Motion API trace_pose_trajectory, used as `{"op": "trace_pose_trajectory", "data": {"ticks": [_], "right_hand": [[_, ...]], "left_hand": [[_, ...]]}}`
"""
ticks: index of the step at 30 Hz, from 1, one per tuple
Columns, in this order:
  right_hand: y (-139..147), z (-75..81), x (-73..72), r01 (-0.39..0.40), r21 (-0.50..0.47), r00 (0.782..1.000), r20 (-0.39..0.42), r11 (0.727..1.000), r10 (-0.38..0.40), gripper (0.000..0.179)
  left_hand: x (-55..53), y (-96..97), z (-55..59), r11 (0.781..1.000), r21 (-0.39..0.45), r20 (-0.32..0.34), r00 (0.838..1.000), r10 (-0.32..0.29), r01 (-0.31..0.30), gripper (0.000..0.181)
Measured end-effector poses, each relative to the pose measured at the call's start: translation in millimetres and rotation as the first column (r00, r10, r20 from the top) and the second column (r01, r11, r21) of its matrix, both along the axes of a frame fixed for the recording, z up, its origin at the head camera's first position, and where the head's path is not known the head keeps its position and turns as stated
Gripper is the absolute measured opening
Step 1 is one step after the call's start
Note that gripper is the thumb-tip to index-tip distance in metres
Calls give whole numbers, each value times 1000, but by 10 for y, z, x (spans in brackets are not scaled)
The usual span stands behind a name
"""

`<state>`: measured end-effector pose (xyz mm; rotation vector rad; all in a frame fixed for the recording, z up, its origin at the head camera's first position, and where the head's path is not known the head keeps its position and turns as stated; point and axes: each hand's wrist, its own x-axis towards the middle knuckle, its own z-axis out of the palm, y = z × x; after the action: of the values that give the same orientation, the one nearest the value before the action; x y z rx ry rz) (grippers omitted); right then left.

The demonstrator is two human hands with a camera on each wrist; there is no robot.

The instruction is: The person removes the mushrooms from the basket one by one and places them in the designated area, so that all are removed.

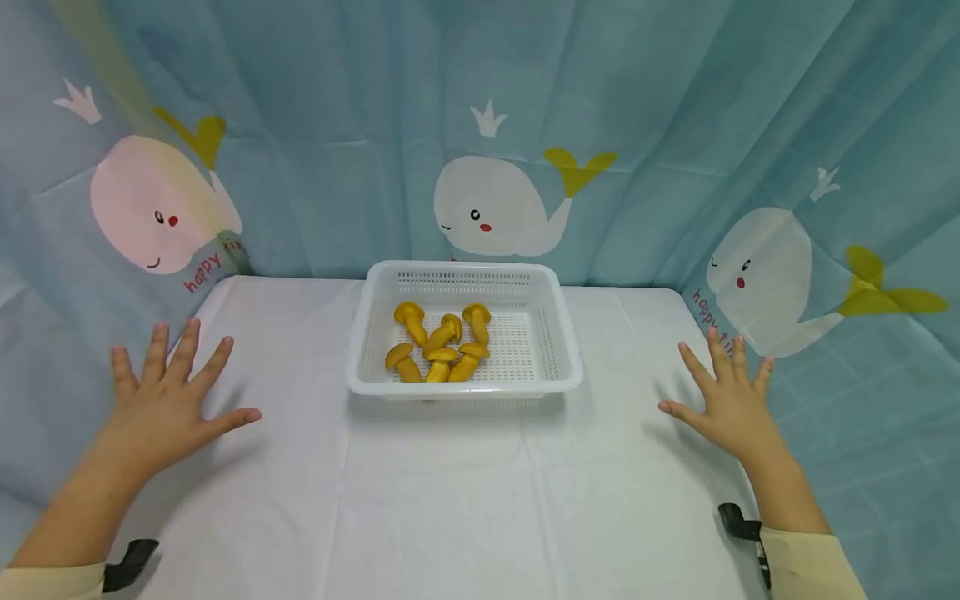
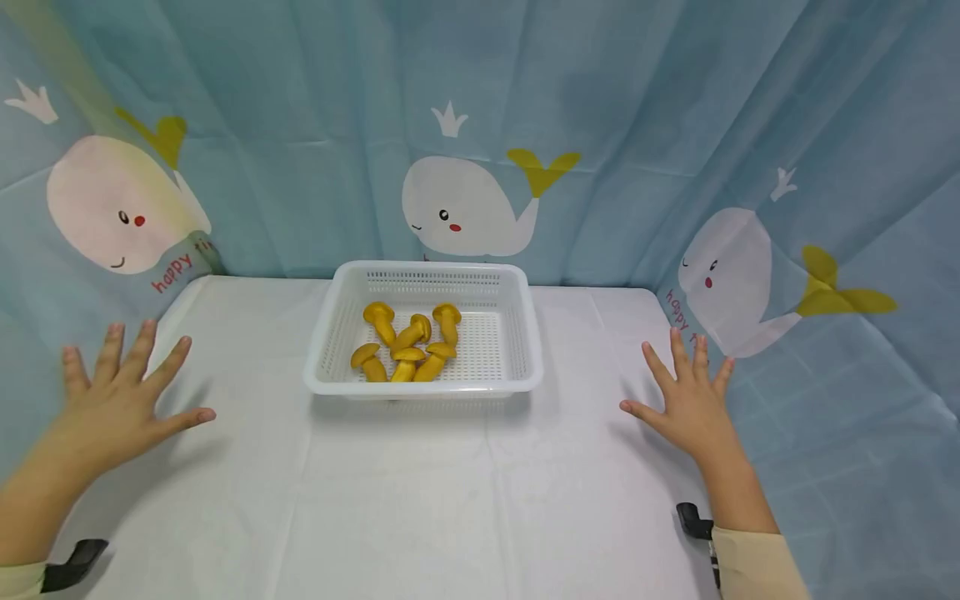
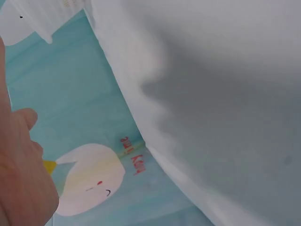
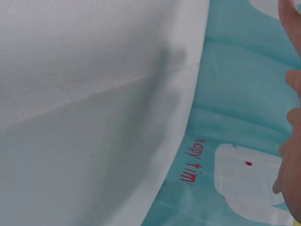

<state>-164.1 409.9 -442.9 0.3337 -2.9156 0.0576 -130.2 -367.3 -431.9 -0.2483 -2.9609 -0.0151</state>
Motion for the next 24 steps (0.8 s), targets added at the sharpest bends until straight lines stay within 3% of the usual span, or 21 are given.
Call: {"op": "trace_pose_trajectory", "data": {"ticks": [8,15,19,24], "right_hand": [[-49,44,-38,-6,-50,1000,-6,999,5,107],[-110,112,-73,-19,-101,999,-30,995,16,104],[-176,176,-99,-36,-123,999,-36,992,32,101],[-290,295,-149,-56,-151,998,-45,987,50,99]], "left_hand": [[-76,171,-9,992,122,-10,999,-34,34,116],[-155,389,-49,957,272,-13,995,-101,101,114],[-213,560,-79,918,370,-27,990,-142,142,113],[-267,775,-134,846,501,-41,981,-188,183,106]]}}
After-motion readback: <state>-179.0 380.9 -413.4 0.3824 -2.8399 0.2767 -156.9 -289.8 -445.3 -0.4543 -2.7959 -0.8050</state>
